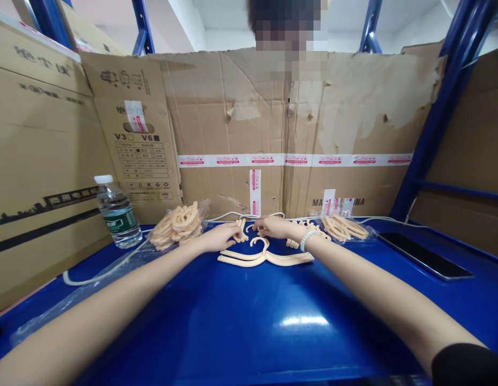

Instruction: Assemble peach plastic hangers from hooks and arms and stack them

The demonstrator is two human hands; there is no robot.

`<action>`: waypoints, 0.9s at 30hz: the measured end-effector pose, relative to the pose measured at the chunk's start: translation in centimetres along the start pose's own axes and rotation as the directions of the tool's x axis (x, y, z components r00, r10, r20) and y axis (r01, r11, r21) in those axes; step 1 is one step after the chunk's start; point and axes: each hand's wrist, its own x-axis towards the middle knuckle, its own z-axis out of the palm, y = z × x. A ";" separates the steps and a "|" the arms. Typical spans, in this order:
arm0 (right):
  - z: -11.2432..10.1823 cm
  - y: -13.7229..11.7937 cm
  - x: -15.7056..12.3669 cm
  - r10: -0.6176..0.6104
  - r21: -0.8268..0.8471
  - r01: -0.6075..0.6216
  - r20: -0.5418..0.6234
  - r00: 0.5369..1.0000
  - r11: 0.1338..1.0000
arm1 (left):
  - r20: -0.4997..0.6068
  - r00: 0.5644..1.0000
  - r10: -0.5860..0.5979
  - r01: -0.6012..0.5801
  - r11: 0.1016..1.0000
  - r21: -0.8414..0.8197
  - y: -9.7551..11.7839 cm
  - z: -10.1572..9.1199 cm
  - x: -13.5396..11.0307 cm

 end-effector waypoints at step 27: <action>1.5 -6.1 -8.9 0.475 0.953 0.263 -0.303 0.826 0.149 | -0.444 0.856 -0.264 0.219 0.964 -0.151 10.9 -2.3 -2.3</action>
